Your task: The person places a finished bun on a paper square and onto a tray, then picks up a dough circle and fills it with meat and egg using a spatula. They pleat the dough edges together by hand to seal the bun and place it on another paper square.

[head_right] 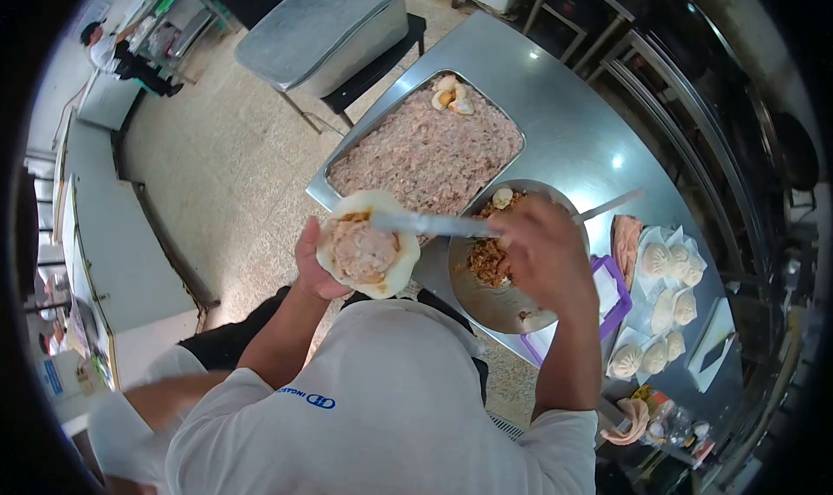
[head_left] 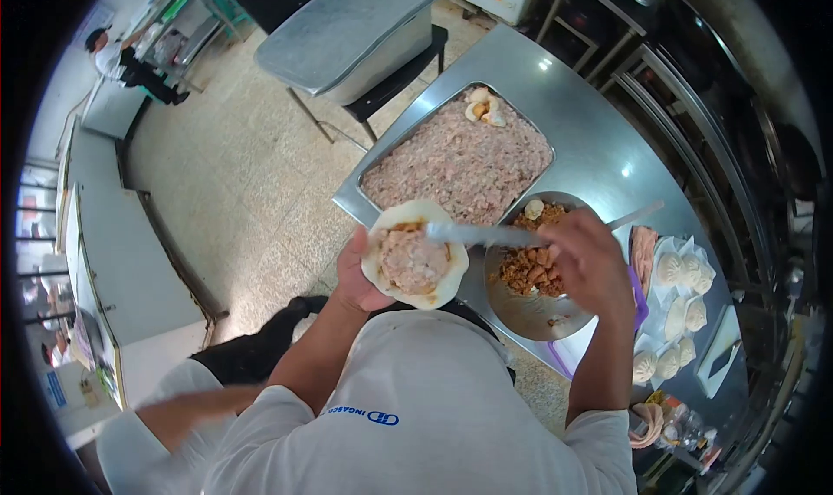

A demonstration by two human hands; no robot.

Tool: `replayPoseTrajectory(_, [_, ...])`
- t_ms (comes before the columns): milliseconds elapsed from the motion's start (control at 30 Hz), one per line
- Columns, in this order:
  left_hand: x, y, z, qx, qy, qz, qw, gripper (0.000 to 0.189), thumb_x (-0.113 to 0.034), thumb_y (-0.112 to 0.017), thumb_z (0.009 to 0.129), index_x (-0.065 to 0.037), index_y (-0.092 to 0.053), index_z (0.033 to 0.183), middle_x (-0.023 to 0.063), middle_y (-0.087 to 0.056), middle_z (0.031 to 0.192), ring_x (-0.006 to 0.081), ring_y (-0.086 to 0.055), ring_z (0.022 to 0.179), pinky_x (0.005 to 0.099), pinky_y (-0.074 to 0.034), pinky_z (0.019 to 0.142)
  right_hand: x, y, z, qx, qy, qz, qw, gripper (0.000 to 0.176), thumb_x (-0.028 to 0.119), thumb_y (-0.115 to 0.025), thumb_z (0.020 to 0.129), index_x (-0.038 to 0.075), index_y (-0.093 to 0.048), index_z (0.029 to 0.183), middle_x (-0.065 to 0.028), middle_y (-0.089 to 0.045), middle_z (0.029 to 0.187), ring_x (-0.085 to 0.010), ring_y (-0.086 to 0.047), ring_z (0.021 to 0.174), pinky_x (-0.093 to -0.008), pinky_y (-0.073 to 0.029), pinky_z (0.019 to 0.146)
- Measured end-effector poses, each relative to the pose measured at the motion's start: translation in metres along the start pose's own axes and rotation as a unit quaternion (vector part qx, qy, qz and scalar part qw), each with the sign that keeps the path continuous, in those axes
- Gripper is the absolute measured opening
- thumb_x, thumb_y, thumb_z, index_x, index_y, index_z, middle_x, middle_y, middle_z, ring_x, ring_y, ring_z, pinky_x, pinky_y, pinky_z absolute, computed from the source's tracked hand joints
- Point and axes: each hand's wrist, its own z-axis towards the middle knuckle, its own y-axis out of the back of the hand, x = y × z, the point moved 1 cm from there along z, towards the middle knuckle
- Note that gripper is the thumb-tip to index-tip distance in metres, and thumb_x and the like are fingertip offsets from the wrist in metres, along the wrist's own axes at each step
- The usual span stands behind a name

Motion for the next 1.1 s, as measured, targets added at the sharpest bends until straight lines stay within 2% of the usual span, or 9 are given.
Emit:
replayPoseTrajectory(67, [-0.007, -0.007, 0.009, 0.012, -0.036, -0.076, 0.996, 0.073, -0.046, -0.059, 0.095, -0.003, -0.039, 0.149, 0.0211, -0.046, 0.150, 0.0381, -0.049, 0.135, 0.0533, -0.038, 0.114, -0.011, 0.005, 0.004, -0.054, -0.027, -0.001, 0.998, 0.024, -0.002, -0.061, 0.086, 0.005, -0.068, 0.108, -0.0110, -0.061, 0.084, -0.0296, -0.063, 0.075, -0.0367, -0.049, 0.068])
replayPoseTrajectory(100, [-0.017, 0.003, 0.014, -0.035, -0.024, -0.058, 0.997, 0.069, -0.043, -0.059, 0.095, -0.005, -0.039, 0.149, 0.0202, -0.047, 0.149, 0.0377, -0.050, 0.134, 0.0532, -0.038, 0.114, -0.024, -0.001, 0.007, -0.071, -0.108, -0.028, 0.991, 0.021, 0.001, -0.060, 0.088, 0.003, -0.067, 0.108, -0.0126, -0.063, 0.084, -0.0314, -0.064, 0.076, -0.0383, -0.049, 0.070])
replayPoseTrajectory(133, [-0.027, 0.014, 0.020, -0.027, -0.019, -0.060, 0.998, 0.069, -0.043, -0.059, 0.095, -0.005, -0.039, 0.149, 0.0202, -0.047, 0.149, 0.0377, -0.050, 0.134, 0.0532, -0.038, 0.114, -0.040, -0.008, 0.011, -0.087, -0.187, -0.053, 0.977, 0.019, 0.004, -0.059, 0.090, 0.002, -0.066, 0.108, -0.0142, -0.065, 0.084, -0.0333, -0.064, 0.076, -0.0398, -0.049, 0.072])
replayPoseTrajectory(300, [-0.051, 0.030, 0.022, -0.024, 0.015, -0.009, 1.000, 0.067, -0.037, -0.061, 0.093, -0.003, -0.041, 0.147, 0.0199, -0.052, 0.145, 0.0368, -0.052, 0.133, 0.0533, -0.038, 0.114, -0.084, -0.049, 0.026, -0.046, -0.338, -0.050, 0.939, 0.027, 0.017, -0.064, 0.091, 0.002, -0.066, 0.114, -0.0178, -0.072, 0.093, -0.0274, -0.070, 0.084, -0.0367, -0.052, 0.078])
replayPoseTrajectory(433, [-0.071, 0.027, 0.022, -0.040, 0.022, 0.002, 0.999, 0.069, -0.037, -0.065, 0.088, -0.002, -0.045, 0.145, 0.0201, -0.054, 0.143, 0.0381, -0.053, 0.131, 0.0556, -0.041, 0.112, -0.090, -0.060, 0.044, -0.054, -0.359, -0.054, 0.930, 0.027, 0.018, -0.065, 0.091, 0.003, -0.067, 0.113, -0.0175, -0.071, 0.088, -0.0260, -0.069, 0.081, -0.0366, -0.052, 0.076])
replayPoseTrajectory(500, [-0.081, 0.031, 0.024, -0.037, 0.033, 0.007, 0.999, 0.070, -0.038, -0.065, 0.089, -0.003, -0.044, 0.146, 0.0202, -0.053, 0.143, 0.0382, -0.053, 0.131, 0.0555, -0.041, 0.111, -0.085, -0.059, 0.059, -0.018, -0.430, -0.046, 0.902, 0.026, 0.019, -0.064, 0.090, 0.004, -0.069, 0.111, -0.0199, -0.072, 0.093, -0.0375, -0.070, 0.091, -0.0444, -0.052, 0.082])
replayPoseTrajectory(733, [-0.103, 0.043, 0.027, -0.009, 0.051, 0.000, 0.999, 0.071, -0.040, -0.063, 0.090, -0.003, -0.043, 0.147, 0.0204, -0.052, 0.145, 0.0382, -0.052, 0.133, 0.0559, -0.040, 0.112, -0.097, -0.067, 0.076, -0.033, -0.382, -0.100, 0.918, 0.029, 0.023, -0.064, 0.090, 0.005, -0.069, 0.112, -0.0216, -0.071, 0.093, -0.0387, -0.069, 0.090, -0.0456, -0.052, 0.083])
replayPoseTrajectory(900, [-0.107, 0.045, 0.030, -0.006, 0.055, 0.014, 0.998, 0.073, -0.044, -0.063, 0.089, -0.003, -0.043, 0.147, 0.0203, -0.051, 0.145, 0.0382, -0.051, 0.133, 0.0555, -0.039, 0.113, -0.110, -0.079, 0.075, -0.052, -0.336, -0.118, 0.933, 0.028, 0.020, -0.065, 0.090, 0.006, -0.069, 0.113, -0.0204, -0.071, 0.102, -0.0382, -0.068, 0.096, -0.0446, -0.052, 0.086])
replayPoseTrajectory(1100, [-0.107, 0.044, 0.048, -0.038, 0.049, 0.040, 0.997, 0.082, -0.045, -0.068, 0.087, -0.003, -0.037, 0.150, 0.0200, -0.049, 0.147, 0.0375, -0.049, 0.135, 0.0550, -0.039, 0.113, -0.091, -0.076, 0.057, -0.113, -0.378, -0.062, 0.917, 0.025, 0.018, -0.066, 0.090, 0.005, -0.069, 0.111, -0.0184, -0.071, 0.099, -0.0359, -0.068, 0.089, -0.0441, -0.052, 0.080])
